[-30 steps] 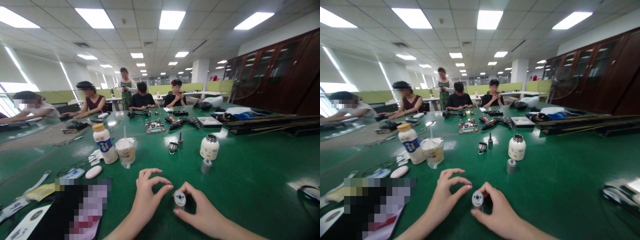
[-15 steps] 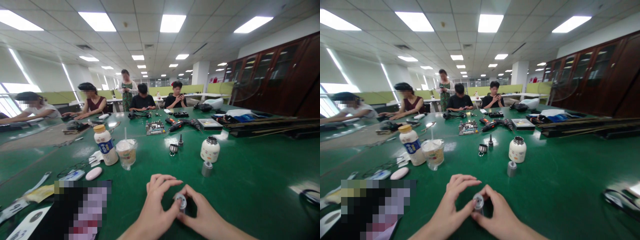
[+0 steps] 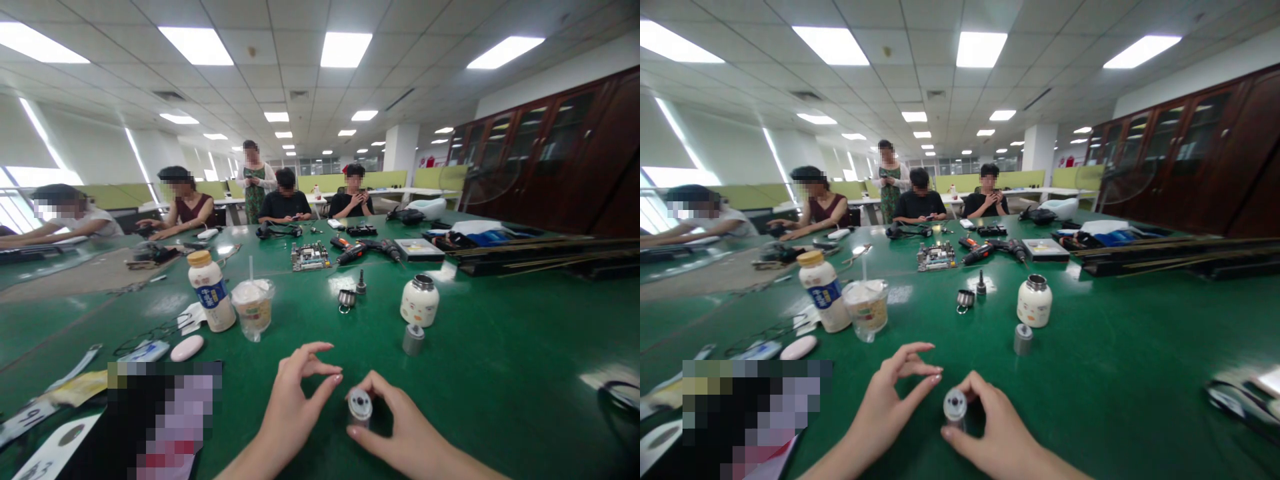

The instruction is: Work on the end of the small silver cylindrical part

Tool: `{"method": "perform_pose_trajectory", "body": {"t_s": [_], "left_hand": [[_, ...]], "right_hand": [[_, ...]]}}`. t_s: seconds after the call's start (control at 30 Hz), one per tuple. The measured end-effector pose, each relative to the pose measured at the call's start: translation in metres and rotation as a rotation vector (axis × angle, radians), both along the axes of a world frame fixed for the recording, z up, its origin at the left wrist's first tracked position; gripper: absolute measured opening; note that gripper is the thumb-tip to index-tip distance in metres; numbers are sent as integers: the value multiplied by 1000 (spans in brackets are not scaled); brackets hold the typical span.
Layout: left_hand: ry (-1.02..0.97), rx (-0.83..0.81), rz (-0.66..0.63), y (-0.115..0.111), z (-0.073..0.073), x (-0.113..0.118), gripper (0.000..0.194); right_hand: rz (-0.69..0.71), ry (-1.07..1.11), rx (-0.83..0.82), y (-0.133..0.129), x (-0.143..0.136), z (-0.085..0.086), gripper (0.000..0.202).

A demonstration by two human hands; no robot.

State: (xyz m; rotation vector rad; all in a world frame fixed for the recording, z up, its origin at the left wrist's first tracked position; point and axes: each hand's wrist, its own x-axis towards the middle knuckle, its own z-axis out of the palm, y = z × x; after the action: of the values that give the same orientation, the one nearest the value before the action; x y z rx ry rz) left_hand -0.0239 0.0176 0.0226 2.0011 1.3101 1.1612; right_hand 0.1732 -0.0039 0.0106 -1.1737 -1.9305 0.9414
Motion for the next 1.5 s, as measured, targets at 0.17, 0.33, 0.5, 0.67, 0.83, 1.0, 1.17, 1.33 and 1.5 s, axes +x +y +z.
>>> {"method": "perform_pose_trajectory", "body": {"t_s": [0.17,0.33,0.5,0.67,0.83,1.0,1.17,1.33,1.5], "left_hand": [[138,-87,-46,6,-23,-15,47],[152,-66,15,7,-23,-13,51],[-94,-30,-10,4,-2,-1,38],[-122,-32,-86,-8,11,18,42],[-77,-40,-95,-10,10,26,32],[-59,-30,-124,-12,13,25,24],[-54,-30,-155,-16,11,22,21],[-78,24,-163,-17,7,20,42],[13,20,-86,-16,9,22,44]], "right_hand": [[-2,-5,-4,0,0,2,21],[2,-4,0,0,-1,2,20],[0,-2,-3,0,-1,0,20],[-12,-13,10,1,-1,-2,20],[-22,-28,11,1,-2,-4,19],[-27,2,21,2,-2,-6,23],[-13,13,47,2,-1,-7,23],[14,47,33,0,-1,-4,23],[3,35,40,0,-1,-4,18]]}}
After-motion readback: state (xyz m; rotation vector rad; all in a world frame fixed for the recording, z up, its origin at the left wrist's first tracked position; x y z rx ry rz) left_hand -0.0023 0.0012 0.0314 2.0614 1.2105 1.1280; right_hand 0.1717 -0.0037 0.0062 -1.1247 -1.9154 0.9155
